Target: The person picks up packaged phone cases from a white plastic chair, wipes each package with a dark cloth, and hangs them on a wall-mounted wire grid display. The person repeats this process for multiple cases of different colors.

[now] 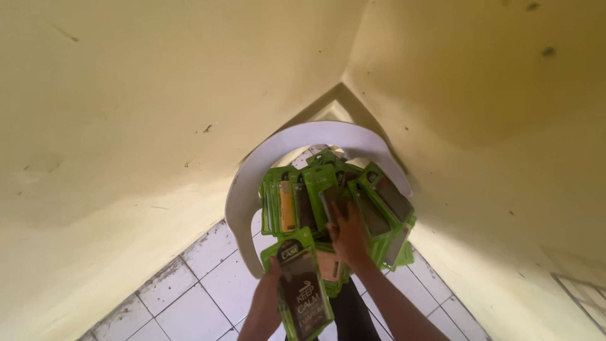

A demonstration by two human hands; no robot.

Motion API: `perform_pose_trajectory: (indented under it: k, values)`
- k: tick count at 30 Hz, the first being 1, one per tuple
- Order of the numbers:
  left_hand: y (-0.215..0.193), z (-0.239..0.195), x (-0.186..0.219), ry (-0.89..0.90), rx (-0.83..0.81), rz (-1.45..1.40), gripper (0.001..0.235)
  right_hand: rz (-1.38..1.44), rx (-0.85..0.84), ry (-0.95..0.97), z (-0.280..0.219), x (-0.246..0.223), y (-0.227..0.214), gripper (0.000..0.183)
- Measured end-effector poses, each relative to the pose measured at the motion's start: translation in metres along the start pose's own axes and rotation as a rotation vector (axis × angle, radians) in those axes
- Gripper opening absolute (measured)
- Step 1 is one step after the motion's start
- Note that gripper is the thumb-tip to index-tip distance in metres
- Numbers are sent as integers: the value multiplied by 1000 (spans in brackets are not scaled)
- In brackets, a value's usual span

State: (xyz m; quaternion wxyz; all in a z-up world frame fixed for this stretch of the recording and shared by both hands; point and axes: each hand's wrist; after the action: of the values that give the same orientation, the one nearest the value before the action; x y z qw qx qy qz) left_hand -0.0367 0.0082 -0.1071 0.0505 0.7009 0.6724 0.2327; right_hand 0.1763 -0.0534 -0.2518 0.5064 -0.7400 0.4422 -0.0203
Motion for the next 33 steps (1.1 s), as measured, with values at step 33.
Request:
perform_pose_trajectory:
  k: [33]
  values:
    - [87, -131, -151, 368, -785, 864, 42, 1292, 637, 373, -442, 51, -96, 32]
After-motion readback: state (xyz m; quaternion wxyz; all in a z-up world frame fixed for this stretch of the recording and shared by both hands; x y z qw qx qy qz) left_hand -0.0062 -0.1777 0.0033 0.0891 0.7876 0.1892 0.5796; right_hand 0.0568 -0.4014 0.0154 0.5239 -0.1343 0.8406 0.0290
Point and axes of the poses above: each hand's wrist, its own z-axis towards the middle knuckle, its own y-axis out of the palm, x = y × z
